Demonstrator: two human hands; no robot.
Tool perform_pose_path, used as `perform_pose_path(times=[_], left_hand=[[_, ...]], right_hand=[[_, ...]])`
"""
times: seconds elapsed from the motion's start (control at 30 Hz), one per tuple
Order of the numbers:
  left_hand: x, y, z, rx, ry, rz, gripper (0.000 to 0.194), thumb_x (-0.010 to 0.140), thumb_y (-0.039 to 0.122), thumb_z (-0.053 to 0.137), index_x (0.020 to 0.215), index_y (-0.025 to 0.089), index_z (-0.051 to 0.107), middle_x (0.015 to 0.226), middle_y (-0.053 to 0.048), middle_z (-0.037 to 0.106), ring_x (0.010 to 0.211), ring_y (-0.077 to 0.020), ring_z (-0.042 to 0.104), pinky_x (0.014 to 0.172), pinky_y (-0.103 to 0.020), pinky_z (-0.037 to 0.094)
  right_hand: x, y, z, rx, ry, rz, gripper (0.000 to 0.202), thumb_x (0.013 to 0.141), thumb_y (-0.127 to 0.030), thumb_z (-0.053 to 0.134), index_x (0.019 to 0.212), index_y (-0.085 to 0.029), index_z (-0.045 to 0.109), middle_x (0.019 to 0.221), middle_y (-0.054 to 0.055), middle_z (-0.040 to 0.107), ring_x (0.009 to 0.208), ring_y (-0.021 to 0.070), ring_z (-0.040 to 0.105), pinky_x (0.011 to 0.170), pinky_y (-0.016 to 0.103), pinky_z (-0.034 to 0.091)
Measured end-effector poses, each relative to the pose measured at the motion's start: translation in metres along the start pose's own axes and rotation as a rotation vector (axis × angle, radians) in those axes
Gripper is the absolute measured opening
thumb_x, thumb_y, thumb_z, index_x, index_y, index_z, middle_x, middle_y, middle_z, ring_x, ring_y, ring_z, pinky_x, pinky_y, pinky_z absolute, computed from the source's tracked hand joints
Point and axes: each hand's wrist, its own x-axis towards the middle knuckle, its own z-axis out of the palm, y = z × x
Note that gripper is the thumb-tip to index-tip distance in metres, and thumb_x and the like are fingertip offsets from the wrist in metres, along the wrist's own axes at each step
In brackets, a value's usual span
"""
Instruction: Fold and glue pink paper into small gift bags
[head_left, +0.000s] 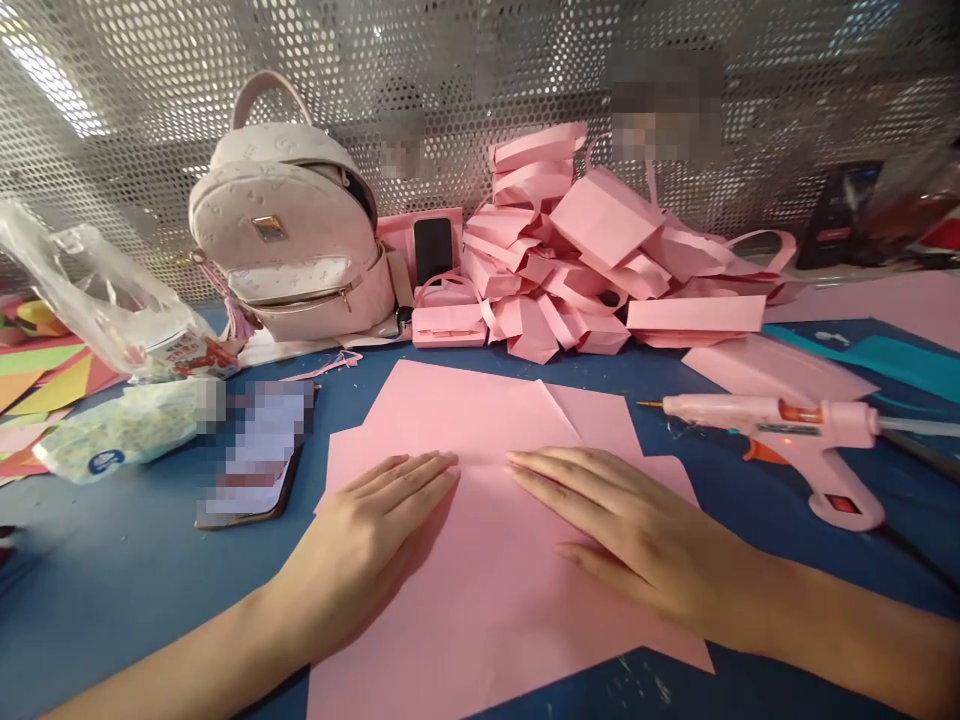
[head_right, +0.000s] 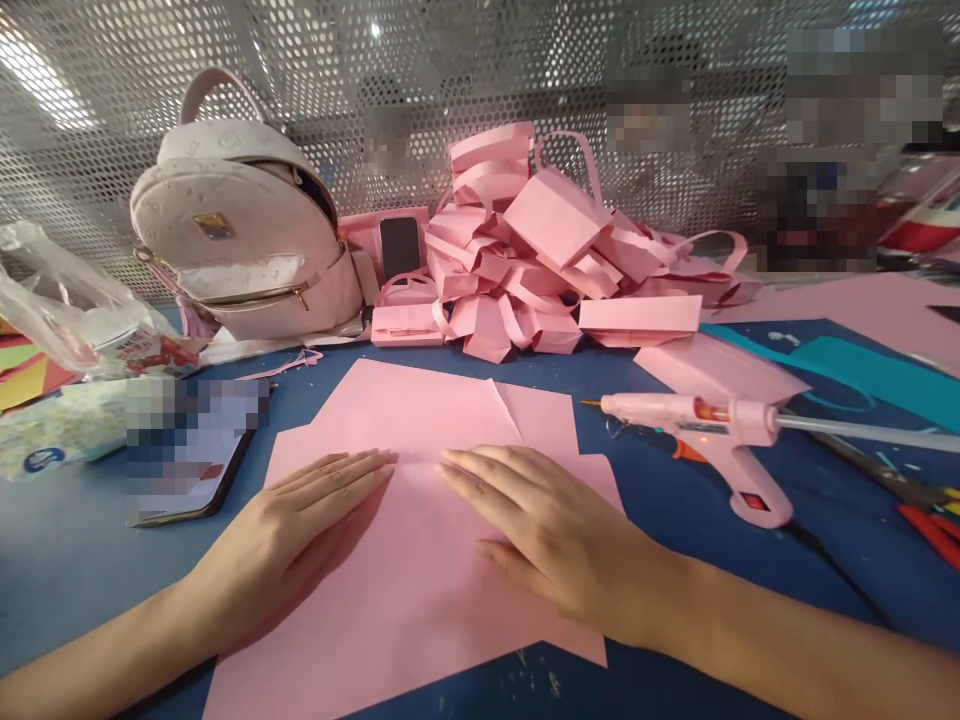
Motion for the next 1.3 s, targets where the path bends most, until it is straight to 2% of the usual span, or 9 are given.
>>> perform_pose_path(times=[0.1, 0.37, 0.6, 0.77, 1.0, 1.3], left_hand=[[-0.0016, -0.0025, 0.0, -0.026, 0.001, 0.008, 0.043, 0.1, 0.012, 0.043, 0.143, 0.015, 0.049, 0.145, -0.009, 0.055, 0.132, -0.0221, 0.055, 0.11, -0.044, 0.049], [-0.0031, -0.0051, -0.0006, -0.039, 0.022, 0.035, 0.042, 0.1, 0.011, 0.04, 0.14, 0.013, 0.053, 0.142, -0.011, 0.058, 0.13, -0.023, 0.057, 0.107, -0.044, 0.052], [-0.0023, -0.0084, -0.0021, -0.06, 0.043, 0.04, 0.043, 0.099, 0.008, 0.035, 0.137, 0.015, 0.056, 0.137, -0.011, 0.062, 0.126, -0.0214, 0.06, 0.104, -0.04, 0.054], [-0.0009, -0.0064, -0.0032, -0.057, 0.055, 0.047, 0.042, 0.099, 0.008, 0.036, 0.135, 0.013, 0.058, 0.136, -0.012, 0.063, 0.124, -0.0226, 0.062, 0.102, -0.041, 0.055], [-0.0004, -0.0037, -0.0023, -0.069, 0.058, 0.009, 0.04, 0.1, 0.012, 0.042, 0.136, 0.016, 0.058, 0.135, -0.011, 0.064, 0.122, -0.0231, 0.063, 0.102, -0.04, 0.056], [-0.0008, -0.0033, -0.0016, -0.083, 0.073, -0.002, 0.038, 0.1, 0.012, 0.042, 0.135, 0.017, 0.059, 0.134, -0.01, 0.065, 0.121, -0.0224, 0.064, 0.1, -0.039, 0.057]], right_hand=[[-0.0006, -0.0012, 0.0, -0.006, -0.01, -0.005, 0.057, 0.1, -0.033, 0.05, 0.153, -0.018, 0.035, 0.151, 0.009, 0.048, 0.138, 0.0249, 0.045, 0.114, 0.044, 0.042], [-0.0021, -0.0002, 0.0018, 0.01, 0.01, -0.034, 0.061, 0.1, -0.035, 0.049, 0.155, -0.019, 0.03, 0.158, 0.01, 0.038, 0.146, 0.0247, 0.032, 0.119, 0.044, 0.035], [-0.0023, -0.0004, 0.0017, 0.015, -0.006, -0.037, 0.062, 0.1, -0.037, 0.051, 0.156, -0.019, 0.03, 0.156, 0.011, 0.041, 0.144, 0.0254, 0.037, 0.119, 0.045, 0.035], [-0.0018, -0.001, 0.0, 0.019, -0.023, -0.014, 0.062, 0.099, -0.038, 0.051, 0.155, -0.02, 0.032, 0.154, 0.011, 0.045, 0.141, 0.0264, 0.042, 0.117, 0.046, 0.038], [-0.0015, -0.0016, -0.0013, -0.004, -0.036, -0.024, 0.061, 0.1, -0.04, 0.05, 0.154, -0.017, 0.033, 0.154, 0.012, 0.044, 0.141, 0.0265, 0.041, 0.116, 0.047, 0.038], [-0.0028, -0.0003, 0.0013, 0.014, -0.013, -0.029, 0.063, 0.1, -0.04, 0.05, 0.155, -0.019, 0.03, 0.154, 0.011, 0.044, 0.141, 0.0258, 0.041, 0.117, 0.046, 0.037]])
